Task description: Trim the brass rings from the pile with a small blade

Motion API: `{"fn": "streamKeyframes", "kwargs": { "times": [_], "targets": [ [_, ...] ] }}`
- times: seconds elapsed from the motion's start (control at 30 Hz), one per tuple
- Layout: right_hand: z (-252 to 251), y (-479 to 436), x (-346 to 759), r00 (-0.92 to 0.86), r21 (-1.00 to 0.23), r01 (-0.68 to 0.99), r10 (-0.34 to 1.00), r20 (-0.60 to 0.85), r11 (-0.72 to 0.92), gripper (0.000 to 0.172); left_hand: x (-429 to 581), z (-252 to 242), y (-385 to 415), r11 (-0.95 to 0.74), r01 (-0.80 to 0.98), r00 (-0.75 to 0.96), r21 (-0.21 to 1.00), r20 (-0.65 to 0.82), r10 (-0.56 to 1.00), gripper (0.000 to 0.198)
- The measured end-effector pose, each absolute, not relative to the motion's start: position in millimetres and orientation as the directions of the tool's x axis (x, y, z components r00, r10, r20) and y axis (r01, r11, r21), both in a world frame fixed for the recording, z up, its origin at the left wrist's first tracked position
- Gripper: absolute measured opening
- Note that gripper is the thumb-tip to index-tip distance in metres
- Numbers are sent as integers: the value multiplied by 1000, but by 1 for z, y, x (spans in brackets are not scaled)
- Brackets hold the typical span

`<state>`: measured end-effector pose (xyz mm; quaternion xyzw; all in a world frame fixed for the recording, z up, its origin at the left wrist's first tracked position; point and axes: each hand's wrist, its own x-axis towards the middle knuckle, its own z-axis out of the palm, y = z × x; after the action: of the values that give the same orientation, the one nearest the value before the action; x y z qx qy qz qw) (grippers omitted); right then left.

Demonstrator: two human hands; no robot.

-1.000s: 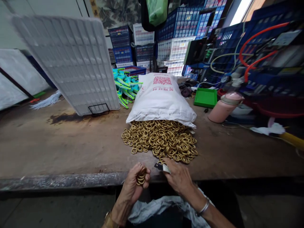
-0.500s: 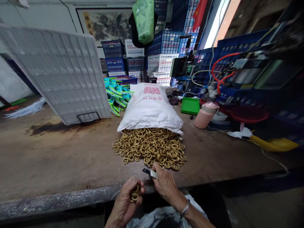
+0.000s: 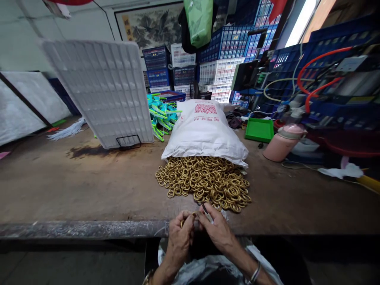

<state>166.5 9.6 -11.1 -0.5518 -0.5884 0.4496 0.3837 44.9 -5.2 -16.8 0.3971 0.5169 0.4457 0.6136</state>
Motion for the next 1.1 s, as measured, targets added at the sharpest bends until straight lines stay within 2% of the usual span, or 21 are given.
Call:
{"fn": "streamKeyframes", "kwargs": {
  "times": [0.1,0.13,0.17,0.3,0.43,0.5,0.57,0.7,0.8,0.93,1.1],
  "targets": [
    [-14,10,168,-117,-939,343,992,-51,-8,28,42,-14,-5,69,-11,41,998,-68,997,28],
    [-16,11,169,-118,-933,359,991,-55,-9,28,42,-13,-6,42,-1,50,999,-42,998,28],
    [-19,11,169,-117,-927,374,992,-56,-8,28,42,-13,-6,72,-10,66,997,-72,995,27],
    [-24,12,169,-109,-906,424,993,-48,3,25,41,-15,-8,403,-173,186,898,-372,909,31],
    [-21,12,169,-126,-914,404,989,-75,-18,24,39,-17,-8,443,-299,302,845,-356,884,31],
    [-21,13,170,-118,-925,377,987,-110,-58,23,39,-16,-8,443,-335,320,832,-342,884,30],
    [-22,12,172,-93,-908,416,990,-104,-56,24,39,-16,-8,441,-351,308,826,-343,887,30],
    [-26,7,175,-128,-764,641,992,-14,72,20,40,-13,-7,428,-324,268,844,-352,897,30],
    [-28,3,174,-197,-641,758,979,-51,119,15,40,-12,-7,420,-297,253,858,-353,901,31],
    [-25,0,170,-226,-510,846,971,-75,157,25,40,-13,-7,405,-254,229,878,-353,907,32],
    [-22,2,170,-243,-418,890,966,-89,185,26,37,-6,-13,362,-201,182,910,-328,927,34]
  ]
}}
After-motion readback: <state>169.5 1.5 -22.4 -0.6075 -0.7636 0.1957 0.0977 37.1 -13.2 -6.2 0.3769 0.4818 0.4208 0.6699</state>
